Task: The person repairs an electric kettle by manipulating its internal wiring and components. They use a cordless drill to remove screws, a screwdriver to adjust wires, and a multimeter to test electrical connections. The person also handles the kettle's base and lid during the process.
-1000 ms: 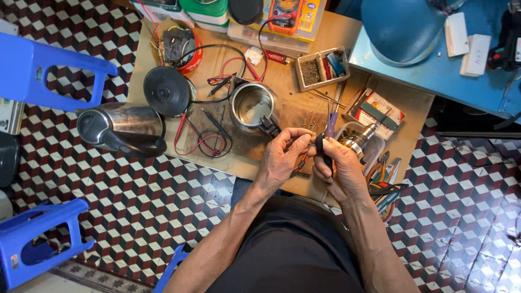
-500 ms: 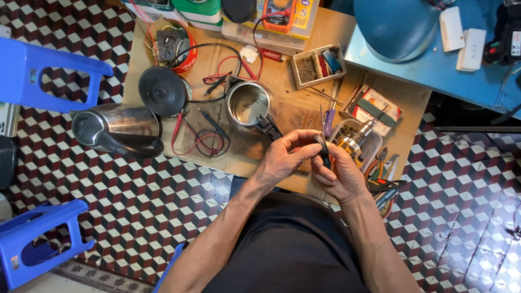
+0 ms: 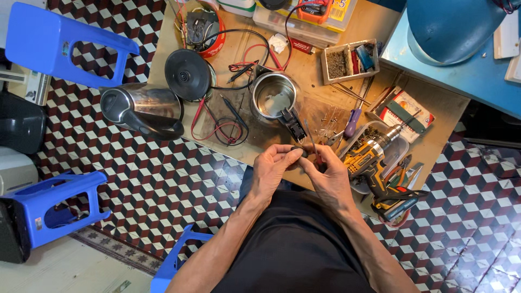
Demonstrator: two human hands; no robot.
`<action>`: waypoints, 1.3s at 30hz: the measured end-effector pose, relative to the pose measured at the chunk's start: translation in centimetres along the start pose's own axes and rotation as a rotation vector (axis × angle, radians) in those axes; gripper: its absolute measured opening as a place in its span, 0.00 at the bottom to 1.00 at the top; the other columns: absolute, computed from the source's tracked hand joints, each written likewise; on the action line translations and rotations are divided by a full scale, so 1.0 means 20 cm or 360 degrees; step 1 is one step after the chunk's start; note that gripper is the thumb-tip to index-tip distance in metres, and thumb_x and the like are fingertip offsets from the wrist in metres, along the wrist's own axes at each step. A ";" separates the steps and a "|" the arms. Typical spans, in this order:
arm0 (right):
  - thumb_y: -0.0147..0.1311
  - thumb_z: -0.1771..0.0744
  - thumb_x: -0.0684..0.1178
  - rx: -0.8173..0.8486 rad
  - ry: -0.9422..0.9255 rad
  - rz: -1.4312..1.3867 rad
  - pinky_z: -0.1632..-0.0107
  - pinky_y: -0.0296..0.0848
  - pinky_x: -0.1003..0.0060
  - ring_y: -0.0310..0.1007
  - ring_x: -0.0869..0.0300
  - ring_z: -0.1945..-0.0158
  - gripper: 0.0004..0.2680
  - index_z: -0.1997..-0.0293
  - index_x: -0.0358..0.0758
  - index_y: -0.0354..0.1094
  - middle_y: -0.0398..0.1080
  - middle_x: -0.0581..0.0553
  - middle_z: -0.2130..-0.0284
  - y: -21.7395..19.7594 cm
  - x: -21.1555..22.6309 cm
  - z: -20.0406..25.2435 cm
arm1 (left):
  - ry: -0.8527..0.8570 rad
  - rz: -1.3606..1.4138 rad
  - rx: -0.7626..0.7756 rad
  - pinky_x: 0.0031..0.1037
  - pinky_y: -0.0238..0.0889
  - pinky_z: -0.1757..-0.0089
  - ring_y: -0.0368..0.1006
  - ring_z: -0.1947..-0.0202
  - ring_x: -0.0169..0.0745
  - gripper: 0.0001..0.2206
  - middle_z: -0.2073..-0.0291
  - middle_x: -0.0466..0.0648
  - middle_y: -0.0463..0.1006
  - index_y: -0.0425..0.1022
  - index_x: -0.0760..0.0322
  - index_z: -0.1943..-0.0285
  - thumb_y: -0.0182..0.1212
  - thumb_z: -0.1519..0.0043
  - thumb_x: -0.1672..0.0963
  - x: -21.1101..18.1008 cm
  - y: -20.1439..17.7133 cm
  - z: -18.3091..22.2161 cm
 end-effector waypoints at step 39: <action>0.62 0.33 0.41 -0.0948 -0.0085 0.0269 0.54 0.72 0.67 0.72 0.59 0.60 0.11 0.45 0.34 0.70 0.73 0.42 0.55 0.16 0.03 -0.04 | 0.1641 -0.2058 0.0666 0.49 0.44 0.30 0.47 0.24 0.62 0.40 0.25 0.58 0.54 0.64 0.64 0.27 0.78 0.49 0.51 -0.70 0.04 -0.33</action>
Point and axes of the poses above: each hand's wrist, its own z-axis away from the middle knuckle, its own y-axis out of the palm, x = y × z, the point moved 8 cm from there along -z, towards the middle knuckle
